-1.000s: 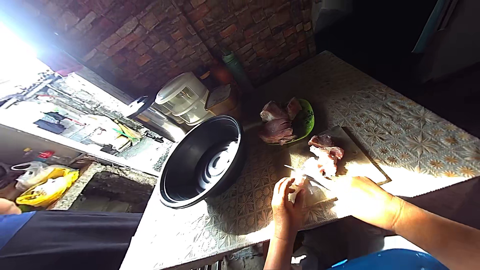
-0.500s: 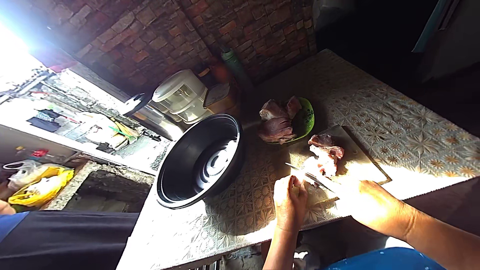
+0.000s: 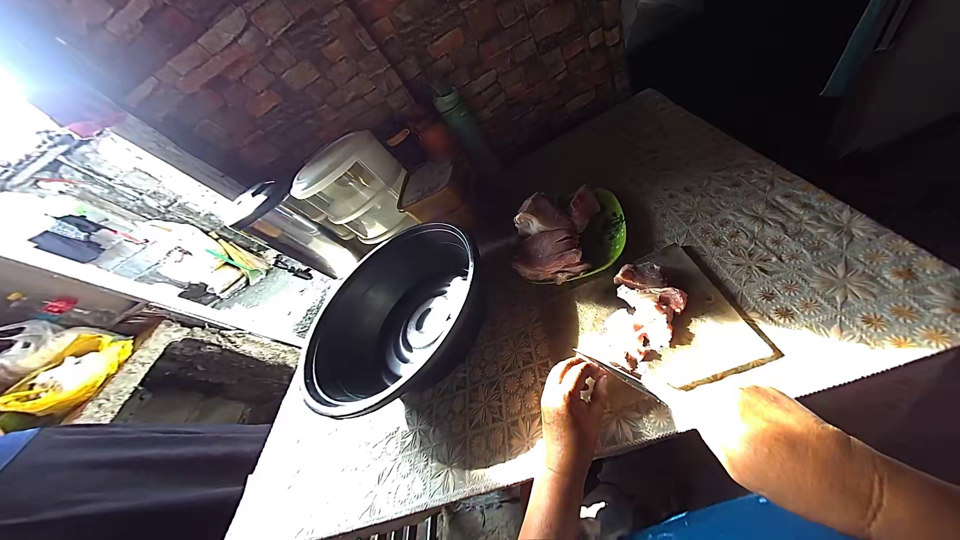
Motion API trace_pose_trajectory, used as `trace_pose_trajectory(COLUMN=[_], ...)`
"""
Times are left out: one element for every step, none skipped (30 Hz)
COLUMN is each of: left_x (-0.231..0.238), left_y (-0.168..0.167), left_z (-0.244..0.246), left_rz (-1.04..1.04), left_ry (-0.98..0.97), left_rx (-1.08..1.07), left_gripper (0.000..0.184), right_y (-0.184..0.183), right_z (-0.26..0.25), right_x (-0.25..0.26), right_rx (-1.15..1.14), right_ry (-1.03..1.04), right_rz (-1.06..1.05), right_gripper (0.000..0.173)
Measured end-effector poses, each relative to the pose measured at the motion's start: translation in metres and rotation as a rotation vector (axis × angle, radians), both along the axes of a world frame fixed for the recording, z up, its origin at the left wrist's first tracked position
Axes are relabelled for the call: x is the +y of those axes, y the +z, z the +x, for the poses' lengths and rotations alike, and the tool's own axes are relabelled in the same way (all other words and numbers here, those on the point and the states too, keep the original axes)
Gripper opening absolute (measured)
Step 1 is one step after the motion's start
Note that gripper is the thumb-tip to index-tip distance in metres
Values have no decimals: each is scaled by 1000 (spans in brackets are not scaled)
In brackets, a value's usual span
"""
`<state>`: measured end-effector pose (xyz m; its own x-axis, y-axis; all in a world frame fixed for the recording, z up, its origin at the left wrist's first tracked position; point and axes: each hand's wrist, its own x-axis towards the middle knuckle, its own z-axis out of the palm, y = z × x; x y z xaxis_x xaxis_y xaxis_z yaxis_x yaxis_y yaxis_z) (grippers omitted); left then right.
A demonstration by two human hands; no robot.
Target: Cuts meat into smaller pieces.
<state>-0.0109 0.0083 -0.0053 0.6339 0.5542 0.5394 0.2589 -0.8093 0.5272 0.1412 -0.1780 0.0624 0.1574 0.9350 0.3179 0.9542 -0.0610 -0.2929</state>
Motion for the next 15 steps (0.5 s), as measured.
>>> trace_pose_trajectory(left_x=[0,0,0,1,1,0,0,0,-1,-1,-1,-1,-1,-2,-2], left_y=[0,-1,-1,-1,-1,0,0,0,1,1,0,0,0,-1,-1], left_z=[0,0,0,0,0,0,1,1,1,2,3,4,5,5,5], left_rz=[-2,-4,-5,-6,-4,0,10,23,34,41,48,54,60,63,62], left_ry=[-2,-4,-6,-7,-7,-6,-5,0,7,13,19,26,32,38,43], left_rx=[-4,-2,0,1,2,2,3,7,8,6,0,-7,-12,-14,-14], left_gripper=[6,5,5,5,5,5,6,7,7,8,8,7,6,5,5], right_y=[0,4,3,3,11,30,39,42,45,58,70,81,86,82,68], right_z=[1,1,1,1,0,-3,-5,-7,-9,-10,-10,-9,-9,-8,-7], right_x=[-1,-1,-1,0,0,4,8,9,11,16,23,31,40,47,52], right_rx=[-3,18,3,-17,-4,88,115,95,67,107,128,101,91,104,126], right_ry=[5,8,12,9,3,-4,-18,-35,-41,-42,-31,-6,15,24,28], right_rz=[-18,-95,-107,-124,-232,-472,-564,-562,-539,-646,-767,-898,-995,-998,-927], right_gripper=[23,20,18,17,20,27,28,26,26,34,41,49,53,55,57])
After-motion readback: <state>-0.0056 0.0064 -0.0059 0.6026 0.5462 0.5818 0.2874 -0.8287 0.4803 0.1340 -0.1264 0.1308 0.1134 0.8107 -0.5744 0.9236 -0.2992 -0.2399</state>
